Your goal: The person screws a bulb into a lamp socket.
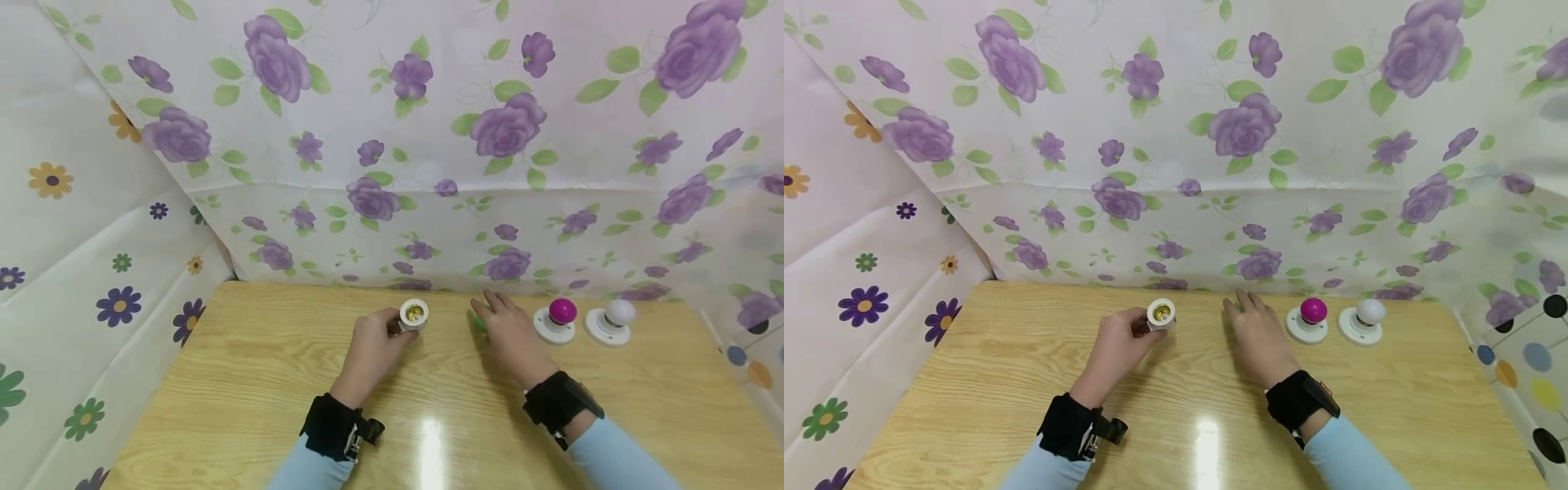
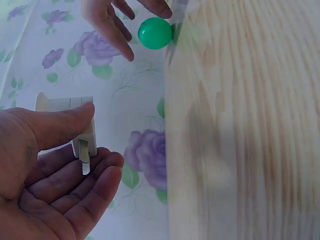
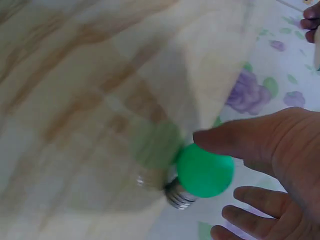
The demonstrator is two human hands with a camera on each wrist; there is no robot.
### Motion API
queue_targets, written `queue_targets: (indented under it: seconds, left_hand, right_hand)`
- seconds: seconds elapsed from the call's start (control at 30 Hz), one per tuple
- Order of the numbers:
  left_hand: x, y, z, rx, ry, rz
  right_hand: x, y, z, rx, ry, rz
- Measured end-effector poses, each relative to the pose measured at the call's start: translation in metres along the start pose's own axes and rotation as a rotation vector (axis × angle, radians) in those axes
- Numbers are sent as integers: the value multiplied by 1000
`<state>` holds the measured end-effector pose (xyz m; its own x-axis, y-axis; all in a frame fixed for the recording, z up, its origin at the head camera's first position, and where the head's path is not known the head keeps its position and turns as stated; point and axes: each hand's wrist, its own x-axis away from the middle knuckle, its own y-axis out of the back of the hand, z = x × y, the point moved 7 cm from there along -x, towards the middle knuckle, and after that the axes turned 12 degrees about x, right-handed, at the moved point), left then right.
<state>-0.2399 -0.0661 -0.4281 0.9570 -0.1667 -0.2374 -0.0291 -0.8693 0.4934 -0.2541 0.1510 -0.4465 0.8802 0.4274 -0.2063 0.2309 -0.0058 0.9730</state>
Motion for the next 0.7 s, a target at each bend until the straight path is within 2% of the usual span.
queue_targets:
  seconds: [0.27, 0.43, 0.7]
  left_hand:
    - [-1, -5, -4, 17, -18, 18]
    - [-1, -8, -5, 10, -13, 27]
    - [6, -11, -5, 13, 2, 36]
  right_hand:
    - [3, -12, -9, -61, -32, 48]
    - [4, -14, -10, -112, -38, 31]
    - [9, -12, -11, -189, -49, 5]
